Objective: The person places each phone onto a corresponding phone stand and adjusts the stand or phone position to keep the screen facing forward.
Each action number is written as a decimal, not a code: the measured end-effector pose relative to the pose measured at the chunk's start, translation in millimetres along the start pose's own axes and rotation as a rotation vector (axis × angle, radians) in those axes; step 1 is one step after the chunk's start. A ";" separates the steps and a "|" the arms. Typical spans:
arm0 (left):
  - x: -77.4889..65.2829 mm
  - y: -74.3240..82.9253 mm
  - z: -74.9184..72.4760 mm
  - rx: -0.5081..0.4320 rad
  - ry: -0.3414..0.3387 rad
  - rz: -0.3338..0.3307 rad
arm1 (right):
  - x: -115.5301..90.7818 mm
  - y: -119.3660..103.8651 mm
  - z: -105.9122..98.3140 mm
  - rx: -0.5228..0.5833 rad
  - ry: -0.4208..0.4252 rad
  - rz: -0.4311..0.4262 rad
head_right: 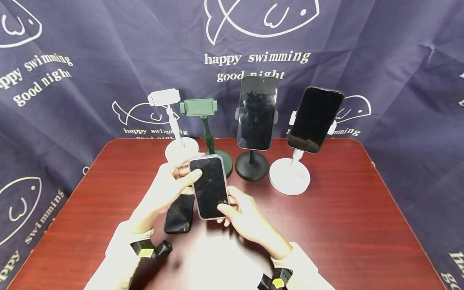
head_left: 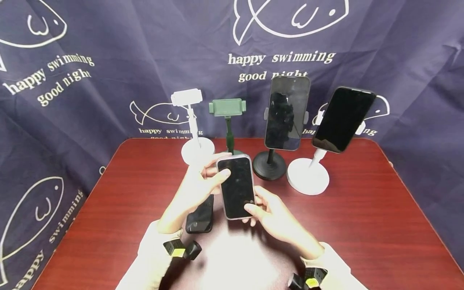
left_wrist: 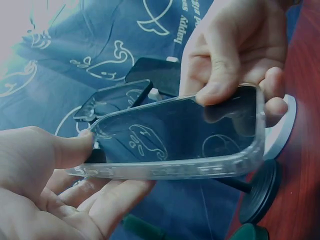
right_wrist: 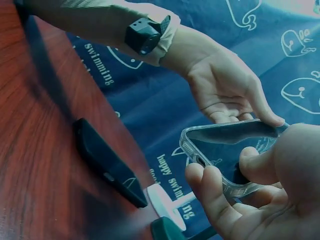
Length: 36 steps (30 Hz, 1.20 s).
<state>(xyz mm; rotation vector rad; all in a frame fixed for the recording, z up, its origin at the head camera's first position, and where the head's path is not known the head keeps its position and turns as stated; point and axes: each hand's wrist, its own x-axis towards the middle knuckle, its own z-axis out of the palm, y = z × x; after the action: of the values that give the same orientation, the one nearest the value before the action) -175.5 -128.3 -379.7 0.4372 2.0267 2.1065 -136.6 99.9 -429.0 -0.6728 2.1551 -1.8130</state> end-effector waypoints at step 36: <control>-30.9 32.2 19.3 0.320 -0.014 -0.003 | -16.2 -49.1 -19.4 -0.189 0.194 -0.176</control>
<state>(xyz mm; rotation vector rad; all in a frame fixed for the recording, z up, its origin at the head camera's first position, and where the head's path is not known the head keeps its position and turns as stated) -137.8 -122.0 -349.7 0.4933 2.3616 1.7725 -122.4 118.6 -379.0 -0.7787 2.4892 -1.8431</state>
